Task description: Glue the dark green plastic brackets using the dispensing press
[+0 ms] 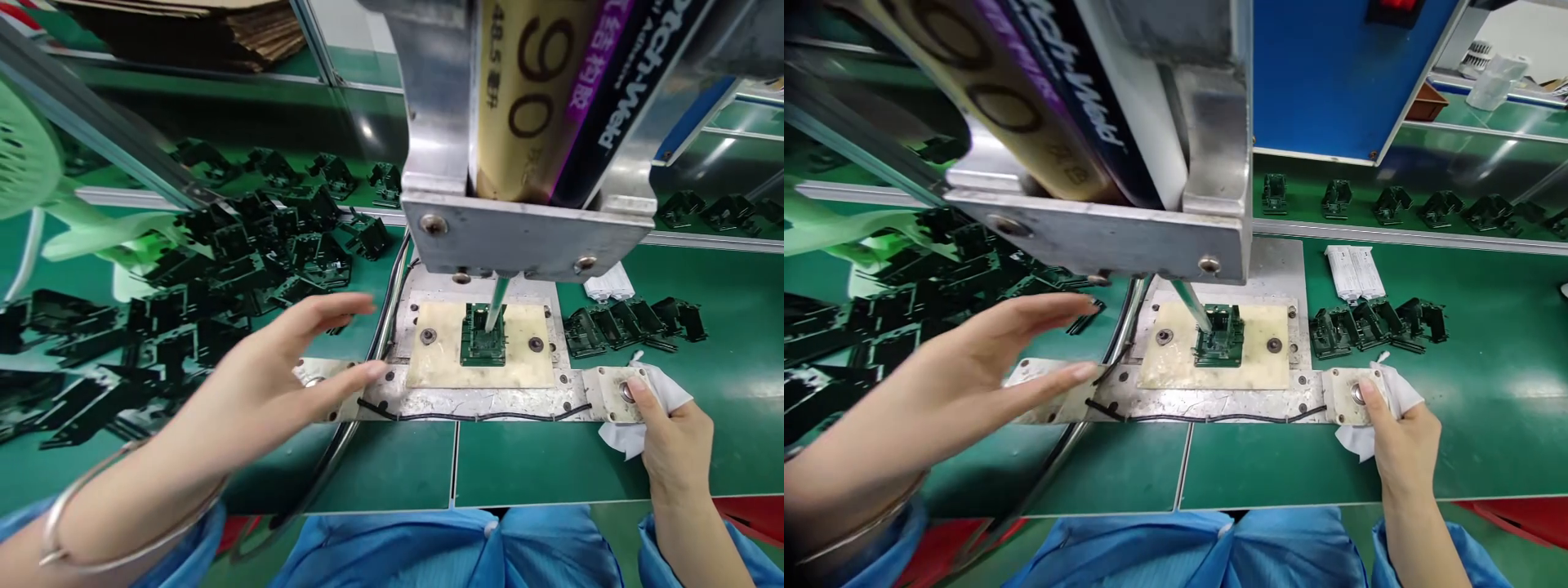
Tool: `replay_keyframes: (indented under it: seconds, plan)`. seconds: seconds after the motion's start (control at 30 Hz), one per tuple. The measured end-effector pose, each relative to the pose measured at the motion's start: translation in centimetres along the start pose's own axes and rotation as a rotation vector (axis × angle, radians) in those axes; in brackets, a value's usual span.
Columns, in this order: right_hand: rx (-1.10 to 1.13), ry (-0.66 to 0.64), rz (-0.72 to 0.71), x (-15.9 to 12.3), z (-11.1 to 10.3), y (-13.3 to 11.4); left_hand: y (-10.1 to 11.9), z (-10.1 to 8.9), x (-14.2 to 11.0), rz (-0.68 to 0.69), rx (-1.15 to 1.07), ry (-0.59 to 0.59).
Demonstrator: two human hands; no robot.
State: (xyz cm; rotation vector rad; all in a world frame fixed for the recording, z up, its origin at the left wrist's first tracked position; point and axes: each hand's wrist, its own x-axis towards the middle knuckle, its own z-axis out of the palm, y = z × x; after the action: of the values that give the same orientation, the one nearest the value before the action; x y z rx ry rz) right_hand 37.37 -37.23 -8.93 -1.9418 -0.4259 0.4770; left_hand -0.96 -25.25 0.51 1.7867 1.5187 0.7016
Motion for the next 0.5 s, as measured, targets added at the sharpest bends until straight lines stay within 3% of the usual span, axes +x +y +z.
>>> replay_keyframes:
  seconds: [0.13, 0.27, 0.43, 0.5]
  plan:
    - [-0.027, 0.003, 0.052, -0.1, 0.0, -0.1, 2.4, 3.4, 3.5, 0.095, -0.029, -0.309]
    - [-0.009, 0.006, 0.094, 0.1, 0.1, 0.2, 3.6, 6.1, 5.6, 0.074, -0.135, -0.436]
    - [0.002, -0.022, 0.065, 0.2, 0.1, 0.3, 5.0, 5.4, 5.5, -0.034, -0.355, -0.589]
    - [-0.005, -0.022, 0.063, 0.2, 0.2, 0.4, 5.7, 4.5, 4.7, -0.139, -0.358, -0.542]
